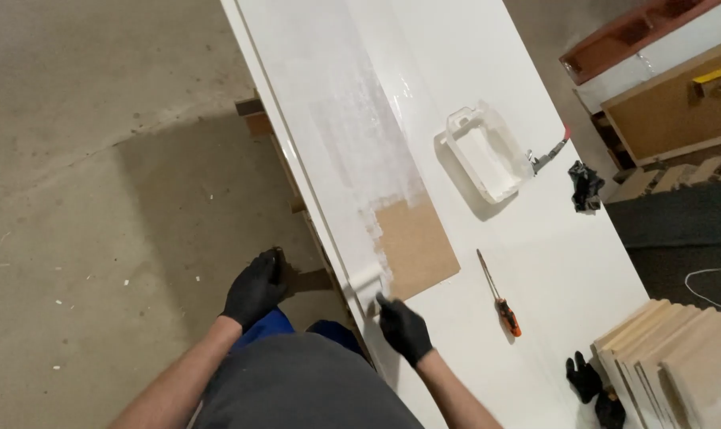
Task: Applying white paint to a long wooden board using a small paint roller on a workbench.
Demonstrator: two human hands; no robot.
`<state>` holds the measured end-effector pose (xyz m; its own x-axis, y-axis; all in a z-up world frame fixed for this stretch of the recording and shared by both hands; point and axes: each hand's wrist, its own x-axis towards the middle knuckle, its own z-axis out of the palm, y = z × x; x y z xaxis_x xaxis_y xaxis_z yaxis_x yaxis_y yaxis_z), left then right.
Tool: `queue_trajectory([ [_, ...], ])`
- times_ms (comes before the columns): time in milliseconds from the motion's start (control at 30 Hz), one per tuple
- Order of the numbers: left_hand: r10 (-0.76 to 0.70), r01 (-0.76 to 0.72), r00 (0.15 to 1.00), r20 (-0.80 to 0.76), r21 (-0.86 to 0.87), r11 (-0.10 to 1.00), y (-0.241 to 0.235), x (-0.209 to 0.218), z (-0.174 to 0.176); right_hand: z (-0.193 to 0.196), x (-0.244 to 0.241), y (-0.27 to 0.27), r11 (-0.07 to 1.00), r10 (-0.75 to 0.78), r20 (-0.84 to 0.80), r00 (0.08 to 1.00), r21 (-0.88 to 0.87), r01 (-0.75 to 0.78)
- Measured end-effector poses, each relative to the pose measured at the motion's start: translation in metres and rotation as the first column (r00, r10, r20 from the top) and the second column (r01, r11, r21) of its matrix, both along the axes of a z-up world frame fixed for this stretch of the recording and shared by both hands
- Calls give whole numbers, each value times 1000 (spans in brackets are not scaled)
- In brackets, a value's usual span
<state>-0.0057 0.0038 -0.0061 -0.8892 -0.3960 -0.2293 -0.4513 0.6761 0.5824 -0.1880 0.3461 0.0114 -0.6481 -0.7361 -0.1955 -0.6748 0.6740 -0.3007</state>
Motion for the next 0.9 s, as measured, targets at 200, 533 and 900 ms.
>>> queue_trajectory([
  [200, -220, 172, 951, -216, -222, 960, -1, -59, -49, 77, 8, 36, 917, -202, 55, 978, -340, 209],
  [533, -655, 537, 701, -282, -396, 745, -57, -123, -64, 122, -354, -81, 454, -815, 291, 501, -214, 865],
  [900, -503, 444, 726, -469, -239, 864, -67, -137, -82, -8, -518, -122, 637, -569, -189, 801, 514, 574],
])
